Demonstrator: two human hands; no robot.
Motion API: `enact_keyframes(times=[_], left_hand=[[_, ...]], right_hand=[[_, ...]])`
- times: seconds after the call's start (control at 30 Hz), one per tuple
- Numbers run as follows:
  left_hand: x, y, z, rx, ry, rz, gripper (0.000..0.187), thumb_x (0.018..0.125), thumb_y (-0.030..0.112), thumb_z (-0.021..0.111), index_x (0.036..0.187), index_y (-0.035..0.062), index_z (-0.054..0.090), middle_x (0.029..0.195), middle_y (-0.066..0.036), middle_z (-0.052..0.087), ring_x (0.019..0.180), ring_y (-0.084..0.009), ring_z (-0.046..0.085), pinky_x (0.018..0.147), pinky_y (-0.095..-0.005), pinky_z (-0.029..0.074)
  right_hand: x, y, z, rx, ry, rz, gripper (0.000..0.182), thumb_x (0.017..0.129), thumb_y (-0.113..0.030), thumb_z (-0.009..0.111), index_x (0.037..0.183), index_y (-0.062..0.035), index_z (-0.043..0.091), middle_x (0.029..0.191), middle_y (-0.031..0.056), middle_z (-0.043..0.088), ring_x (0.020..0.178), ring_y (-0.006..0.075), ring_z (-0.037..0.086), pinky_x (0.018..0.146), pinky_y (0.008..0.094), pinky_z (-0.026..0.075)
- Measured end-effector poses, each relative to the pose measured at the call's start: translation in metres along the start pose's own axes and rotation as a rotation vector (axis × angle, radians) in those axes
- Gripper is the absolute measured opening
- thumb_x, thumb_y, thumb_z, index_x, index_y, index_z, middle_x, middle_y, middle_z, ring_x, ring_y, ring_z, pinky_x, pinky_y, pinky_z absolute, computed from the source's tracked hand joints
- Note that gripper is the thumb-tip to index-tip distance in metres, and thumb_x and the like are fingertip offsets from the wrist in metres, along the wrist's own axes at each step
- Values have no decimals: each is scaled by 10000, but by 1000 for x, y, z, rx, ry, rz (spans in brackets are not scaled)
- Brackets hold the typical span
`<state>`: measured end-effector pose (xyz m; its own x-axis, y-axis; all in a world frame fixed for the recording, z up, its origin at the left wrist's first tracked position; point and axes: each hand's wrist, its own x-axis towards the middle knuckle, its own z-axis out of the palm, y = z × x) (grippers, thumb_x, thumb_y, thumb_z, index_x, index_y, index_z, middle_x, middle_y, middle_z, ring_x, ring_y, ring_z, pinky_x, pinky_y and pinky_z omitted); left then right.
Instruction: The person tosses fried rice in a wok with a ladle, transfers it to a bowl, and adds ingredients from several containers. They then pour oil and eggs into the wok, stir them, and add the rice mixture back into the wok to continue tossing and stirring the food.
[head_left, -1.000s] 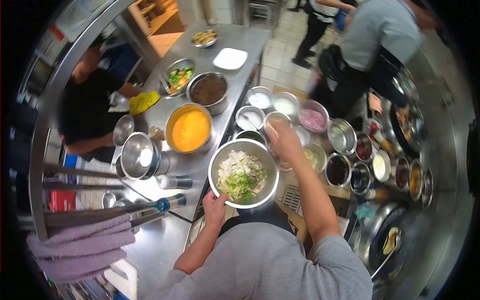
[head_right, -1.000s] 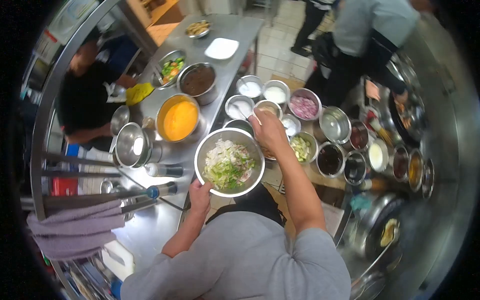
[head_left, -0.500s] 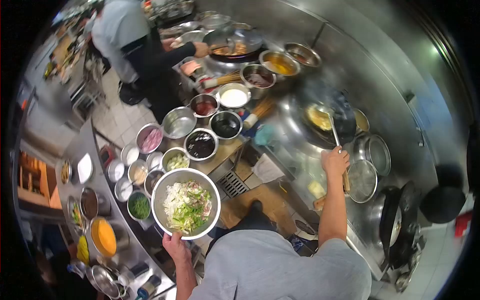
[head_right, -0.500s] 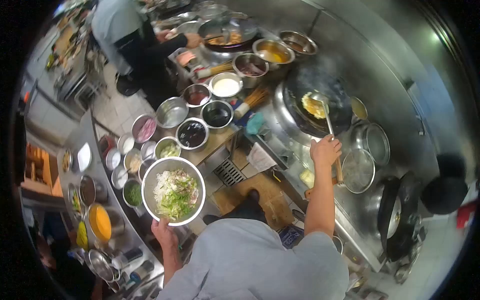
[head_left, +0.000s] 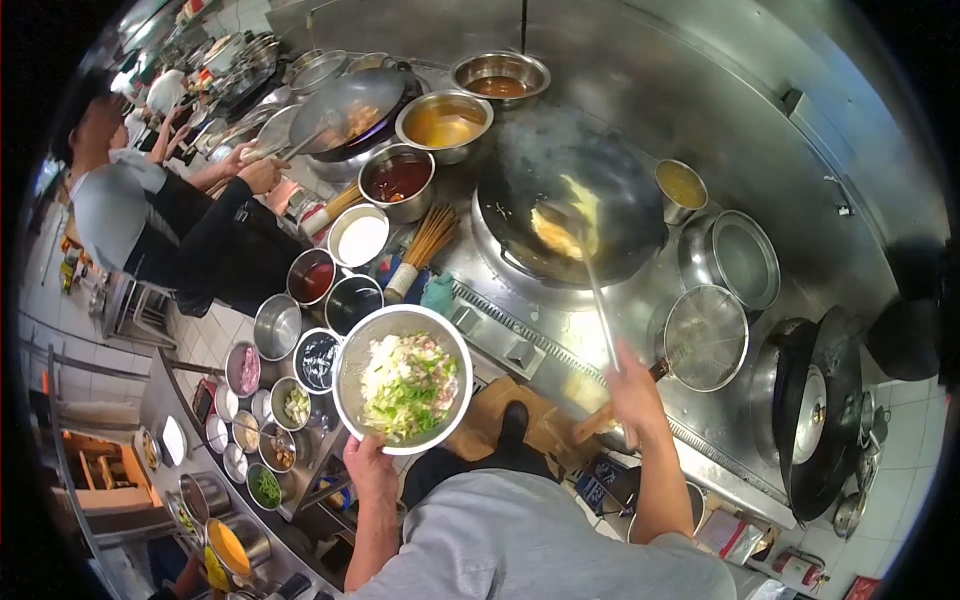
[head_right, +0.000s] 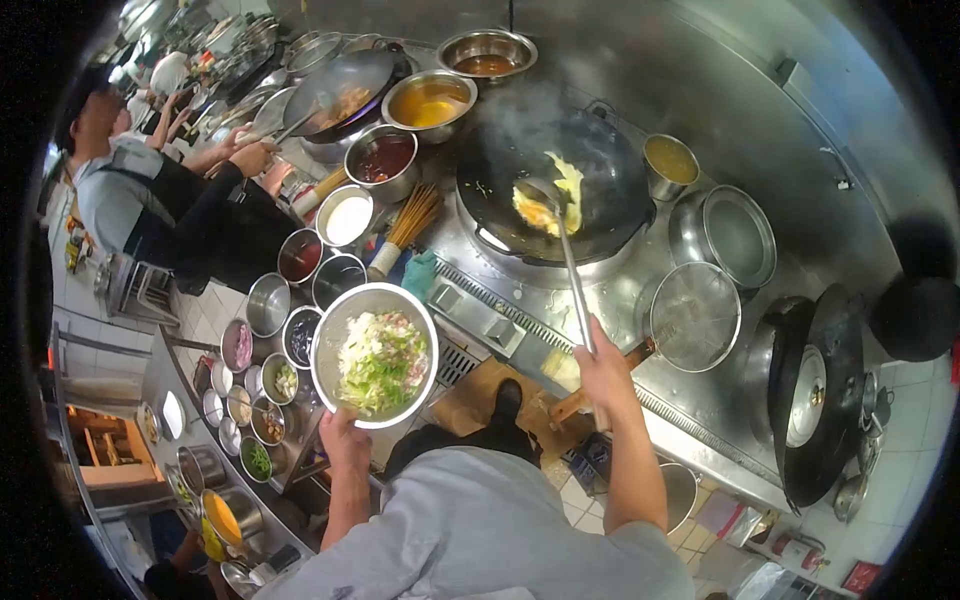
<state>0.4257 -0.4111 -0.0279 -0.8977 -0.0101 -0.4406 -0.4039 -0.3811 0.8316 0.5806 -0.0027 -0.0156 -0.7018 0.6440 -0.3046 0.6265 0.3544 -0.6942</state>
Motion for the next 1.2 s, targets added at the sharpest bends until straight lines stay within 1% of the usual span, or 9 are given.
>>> enact_keyframes(times=[0.2,0.43,0.53,0.67,0.73,0.83,0.97,1.07,1.2], left_hand=[[17,18,62,62,-96,-113,353,804,-45,564,1151,-63,628,1088,-136,704,898,-218,715,805,-359,618],[67,15,58,110,-277,-131,348,794,-58,570,1127,-66,673,1077,-113,721,926,-195,700,845,-309,557],[101,11,54,158,-346,-134,344,798,-58,575,1128,-69,671,1093,-121,723,941,-205,701,874,-315,550],[114,27,80,171,-341,-86,185,801,-24,626,957,27,712,807,17,681,601,-36,507,556,-212,371],[117,35,73,158,-341,-103,239,802,-33,622,1022,-3,711,902,-17,710,699,-64,585,636,-219,436],[118,47,74,116,-352,-93,305,804,-41,618,1099,-41,698,1027,-59,726,850,-106,651,771,-243,491],[129,37,75,120,-364,-122,270,811,-31,621,1069,-9,696,924,-10,705,666,-33,536,592,-202,398],[140,31,74,112,-418,-165,330,831,-35,594,1155,-52,655,1072,-104,726,896,-172,704,817,-298,572],[124,50,79,37,-367,-137,310,831,-31,590,1132,-50,666,1059,-101,727,907,-173,705,819,-314,587]], right_hand=[[68,-48,8,371,21,180,656,1002,-221,579,1591,-80,328,723,135,597,520,207,574,484,378,486],[-19,-108,3,584,-67,312,594,990,-117,554,1563,-145,399,671,13,521,485,128,485,449,327,431],[40,-102,26,672,-11,269,646,968,-121,598,1573,-76,374,676,45,567,459,144,523,412,351,435],[103,-98,43,325,239,103,616,973,-114,583,1558,-65,396,676,53,572,459,151,533,404,346,435],[80,-92,40,206,250,133,554,975,-114,580,1509,-76,437,687,30,566,481,136,526,421,318,436],[7,-145,28,455,105,316,465,978,-113,575,1436,-93,498,704,-5,557,514,115,516,447,277,437],[33,-108,35,1197,49,364,174,1004,-117,552,1177,-125,572,700,-34,540,520,97,522,438,251,427],[85,-107,43,1170,94,342,317,984,-98,577,1295,-51,541,619,16,491,429,119,434,382,310,380],[73,-120,54,558,186,239,408,988,-101,577,1387,-49,512,629,13,502,440,118,459,389,305,388]])
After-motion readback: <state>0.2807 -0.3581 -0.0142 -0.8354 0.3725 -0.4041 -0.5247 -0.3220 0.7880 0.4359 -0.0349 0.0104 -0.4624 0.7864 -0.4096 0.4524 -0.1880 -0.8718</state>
